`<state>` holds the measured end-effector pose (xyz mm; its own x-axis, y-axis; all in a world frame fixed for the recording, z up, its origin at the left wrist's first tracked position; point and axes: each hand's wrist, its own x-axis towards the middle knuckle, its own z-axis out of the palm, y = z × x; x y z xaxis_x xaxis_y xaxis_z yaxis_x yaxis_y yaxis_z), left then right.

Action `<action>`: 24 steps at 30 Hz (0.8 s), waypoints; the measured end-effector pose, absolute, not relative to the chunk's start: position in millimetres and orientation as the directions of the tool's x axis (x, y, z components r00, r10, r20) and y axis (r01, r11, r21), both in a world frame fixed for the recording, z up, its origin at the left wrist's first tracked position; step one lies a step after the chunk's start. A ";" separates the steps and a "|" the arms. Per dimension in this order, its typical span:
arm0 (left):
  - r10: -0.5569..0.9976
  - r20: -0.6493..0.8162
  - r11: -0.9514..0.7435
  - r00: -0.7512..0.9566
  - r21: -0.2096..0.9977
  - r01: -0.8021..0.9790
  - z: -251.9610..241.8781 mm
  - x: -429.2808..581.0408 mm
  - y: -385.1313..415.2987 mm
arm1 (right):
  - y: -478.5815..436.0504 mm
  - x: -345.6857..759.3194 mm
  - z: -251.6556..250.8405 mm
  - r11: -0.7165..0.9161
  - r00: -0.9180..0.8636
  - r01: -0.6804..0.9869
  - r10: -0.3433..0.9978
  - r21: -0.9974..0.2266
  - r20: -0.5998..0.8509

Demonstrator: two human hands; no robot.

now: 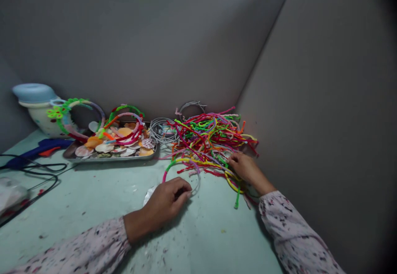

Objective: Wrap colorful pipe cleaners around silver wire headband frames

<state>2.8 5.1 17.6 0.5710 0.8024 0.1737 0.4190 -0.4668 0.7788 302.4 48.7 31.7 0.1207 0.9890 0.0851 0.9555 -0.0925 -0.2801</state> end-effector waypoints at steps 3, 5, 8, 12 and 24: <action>0.802 0.212 -0.494 0.558 0.760 0.421 20.1 2.5 5.4 | 47.6 301.8 31.7 -0.066 0.095 0.955 0.992 -0.290 0.087; 0.810 0.227 -0.494 0.541 0.762 0.419 22.4 1.8 5.8 | 47.3 300.4 29.8 -0.037 0.058 0.954 0.997 -0.297 0.061; 0.816 0.232 -0.486 0.530 0.771 0.412 24.1 0.6 6.1 | 47.8 300.4 28.0 -0.041 0.057 0.956 0.997 -0.291 0.047; 0.818 0.238 -0.483 0.524 0.778 0.401 21.0 0.3 6.5 | 48.8 304.8 33.6 -0.096 0.149 0.935 0.980 -0.342 0.133; 0.840 0.238 -0.449 0.488 0.810 0.377 19.7 -0.5 9.2 | 70.4 297.3 54.4 -0.111 0.198 0.936 0.951 -0.333 0.238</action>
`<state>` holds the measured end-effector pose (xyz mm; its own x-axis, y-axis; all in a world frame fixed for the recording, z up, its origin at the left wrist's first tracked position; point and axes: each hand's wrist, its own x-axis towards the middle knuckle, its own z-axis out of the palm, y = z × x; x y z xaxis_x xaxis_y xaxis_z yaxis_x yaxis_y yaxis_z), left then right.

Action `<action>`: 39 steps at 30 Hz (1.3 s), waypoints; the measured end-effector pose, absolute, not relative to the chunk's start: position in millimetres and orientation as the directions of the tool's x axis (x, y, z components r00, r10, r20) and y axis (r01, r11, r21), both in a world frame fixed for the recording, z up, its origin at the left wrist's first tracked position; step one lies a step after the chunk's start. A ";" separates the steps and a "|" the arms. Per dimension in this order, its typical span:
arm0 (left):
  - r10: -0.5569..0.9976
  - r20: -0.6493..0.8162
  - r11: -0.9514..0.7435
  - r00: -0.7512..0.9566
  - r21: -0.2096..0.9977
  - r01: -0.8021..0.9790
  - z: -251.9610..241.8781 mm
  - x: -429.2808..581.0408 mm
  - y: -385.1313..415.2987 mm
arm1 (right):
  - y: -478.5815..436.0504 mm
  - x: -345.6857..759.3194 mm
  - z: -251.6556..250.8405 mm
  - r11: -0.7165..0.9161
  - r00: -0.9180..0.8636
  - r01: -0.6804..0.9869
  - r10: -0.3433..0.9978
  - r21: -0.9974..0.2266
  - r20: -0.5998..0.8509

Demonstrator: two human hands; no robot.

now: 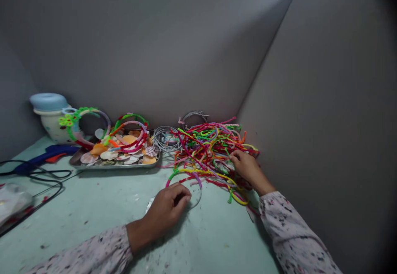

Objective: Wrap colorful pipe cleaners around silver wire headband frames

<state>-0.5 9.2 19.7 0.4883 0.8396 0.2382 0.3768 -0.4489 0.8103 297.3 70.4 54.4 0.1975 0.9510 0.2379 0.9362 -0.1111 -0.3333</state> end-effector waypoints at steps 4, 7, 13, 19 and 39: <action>0.853 0.243 -0.430 0.462 0.829 0.358 19.9 -2.2 11.2 | 79.6 295.7 55.4 -0.080 0.171 0.933 0.956 -0.351 0.237; 0.868 0.253 -0.414 0.427 0.844 0.341 21.2 -4.1 13.4 | 81.9 294.6 53.5 -0.090 0.177 0.938 0.954 -0.334 0.240; 0.886 0.232 -0.374 0.401 0.869 0.324 18.7 -4.5 17.2 | 96.6 269.8 76.2 0.162 0.027 0.949 0.811 -0.269 0.585; 0.889 0.238 -0.373 0.390 0.871 0.320 18.5 -4.5 17.7 | 136.3 228.2 98.7 0.304 -0.263 0.953 0.847 -0.014 0.461; 0.895 0.225 -0.354 0.385 0.884 0.306 16.6 -3.7 16.5 | 141.5 287.2 145.3 0.245 0.321 0.223 0.896 -0.944 0.308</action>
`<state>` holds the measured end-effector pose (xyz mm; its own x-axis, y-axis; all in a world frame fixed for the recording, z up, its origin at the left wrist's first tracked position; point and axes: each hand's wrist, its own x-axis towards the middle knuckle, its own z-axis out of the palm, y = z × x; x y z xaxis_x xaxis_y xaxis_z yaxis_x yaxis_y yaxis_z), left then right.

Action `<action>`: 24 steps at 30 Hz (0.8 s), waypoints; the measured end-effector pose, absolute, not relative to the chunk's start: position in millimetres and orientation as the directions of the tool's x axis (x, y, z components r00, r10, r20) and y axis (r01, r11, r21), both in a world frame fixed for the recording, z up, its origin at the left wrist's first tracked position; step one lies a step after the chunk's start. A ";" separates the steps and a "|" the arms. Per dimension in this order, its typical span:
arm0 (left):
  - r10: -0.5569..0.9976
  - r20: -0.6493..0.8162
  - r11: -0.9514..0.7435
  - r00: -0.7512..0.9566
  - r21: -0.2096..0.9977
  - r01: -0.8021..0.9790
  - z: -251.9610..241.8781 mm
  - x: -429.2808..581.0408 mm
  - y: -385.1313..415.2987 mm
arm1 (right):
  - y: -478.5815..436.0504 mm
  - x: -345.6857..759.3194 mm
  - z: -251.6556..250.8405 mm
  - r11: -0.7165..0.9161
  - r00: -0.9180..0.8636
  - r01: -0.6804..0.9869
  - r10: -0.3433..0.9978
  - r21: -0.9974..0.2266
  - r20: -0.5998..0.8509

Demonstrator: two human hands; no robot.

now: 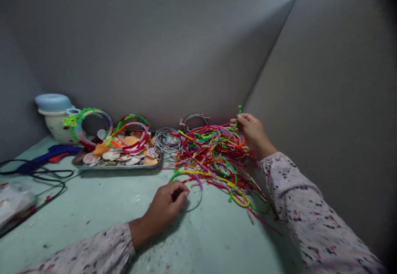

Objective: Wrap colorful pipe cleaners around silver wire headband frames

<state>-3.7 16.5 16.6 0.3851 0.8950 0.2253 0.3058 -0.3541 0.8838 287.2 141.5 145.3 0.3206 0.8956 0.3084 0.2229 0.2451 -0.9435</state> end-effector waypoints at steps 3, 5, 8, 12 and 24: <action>0.895 0.216 -0.349 0.391 0.884 0.311 14.0 -3.7 17.3 | 139.9 298.9 142.5 0.169 0.275 0.455 0.907 -0.874 0.319; 0.894 0.213 -0.347 0.395 0.886 0.307 13.2 -3.5 17.4 | 139.5 306.5 135.4 0.042 0.194 0.756 0.939 -0.653 0.284; 0.891 0.209 -0.344 0.404 0.891 0.296 13.1 -2.9 17.2 | 139.2 312.9 121.4 -0.048 0.114 0.953 0.972 -0.301 0.208; 0.888 0.207 -0.343 0.411 0.893 0.291 13.3 -2.2 17.5 | 140.2 310.1 103.1 -0.004 0.034 0.994 0.963 -0.114 0.267; 0.884 0.205 -0.351 0.420 0.884 0.308 13.6 -2.7 19.4 | 149.6 330.8 111.2 0.054 0.085 0.968 0.849 -0.246 0.521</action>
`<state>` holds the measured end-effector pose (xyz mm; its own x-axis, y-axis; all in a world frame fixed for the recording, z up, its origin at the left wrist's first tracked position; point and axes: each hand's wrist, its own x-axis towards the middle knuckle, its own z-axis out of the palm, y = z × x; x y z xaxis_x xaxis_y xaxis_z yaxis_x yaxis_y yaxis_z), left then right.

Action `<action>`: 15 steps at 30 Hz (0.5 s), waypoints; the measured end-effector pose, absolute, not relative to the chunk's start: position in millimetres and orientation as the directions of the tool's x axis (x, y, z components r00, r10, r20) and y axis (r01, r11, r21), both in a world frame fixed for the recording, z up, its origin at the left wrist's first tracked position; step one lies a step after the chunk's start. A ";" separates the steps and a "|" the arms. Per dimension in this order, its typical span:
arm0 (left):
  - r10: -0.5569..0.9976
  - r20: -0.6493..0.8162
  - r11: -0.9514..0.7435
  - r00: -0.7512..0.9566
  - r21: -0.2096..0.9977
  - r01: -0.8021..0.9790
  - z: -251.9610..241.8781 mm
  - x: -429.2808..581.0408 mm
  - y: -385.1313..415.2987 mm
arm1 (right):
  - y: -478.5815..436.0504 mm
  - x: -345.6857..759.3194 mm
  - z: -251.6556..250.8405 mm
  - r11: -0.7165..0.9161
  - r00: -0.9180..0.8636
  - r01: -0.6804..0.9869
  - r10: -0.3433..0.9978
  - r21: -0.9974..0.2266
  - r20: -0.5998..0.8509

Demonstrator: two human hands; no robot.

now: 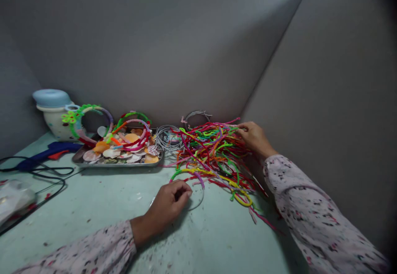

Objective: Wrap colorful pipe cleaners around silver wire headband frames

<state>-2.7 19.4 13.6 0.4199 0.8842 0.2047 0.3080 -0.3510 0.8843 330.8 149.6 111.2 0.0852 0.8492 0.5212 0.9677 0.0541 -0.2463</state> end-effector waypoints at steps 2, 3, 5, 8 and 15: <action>0.884 0.209 -0.352 0.418 0.886 0.301 13.0 -2.7 19.4 | 146.8 335.5 120.8 0.107 0.101 0.940 0.820 -0.323 0.564; 0.885 0.208 -0.350 0.417 0.887 0.300 12.9 -2.7 19.2 | 145.5 336.6 124.7 0.123 0.143 0.909 0.805 -0.398 0.575; 0.886 0.203 -0.344 0.416 0.890 0.300 12.8 -2.6 18.8 | 143.4 337.0 130.8 0.159 0.213 0.828 0.799 -0.538 0.563; 0.889 0.197 -0.338 0.414 0.892 0.299 13.0 -2.4 18.3 | 142.0 335.9 136.9 0.158 0.325 0.661 0.820 -0.733 0.470; 0.888 0.187 -0.330 0.421 0.895 0.299 12.5 -2.6 18.8 | 139.5 343.1 149.1 0.025 0.134 0.341 0.988 -0.940 0.075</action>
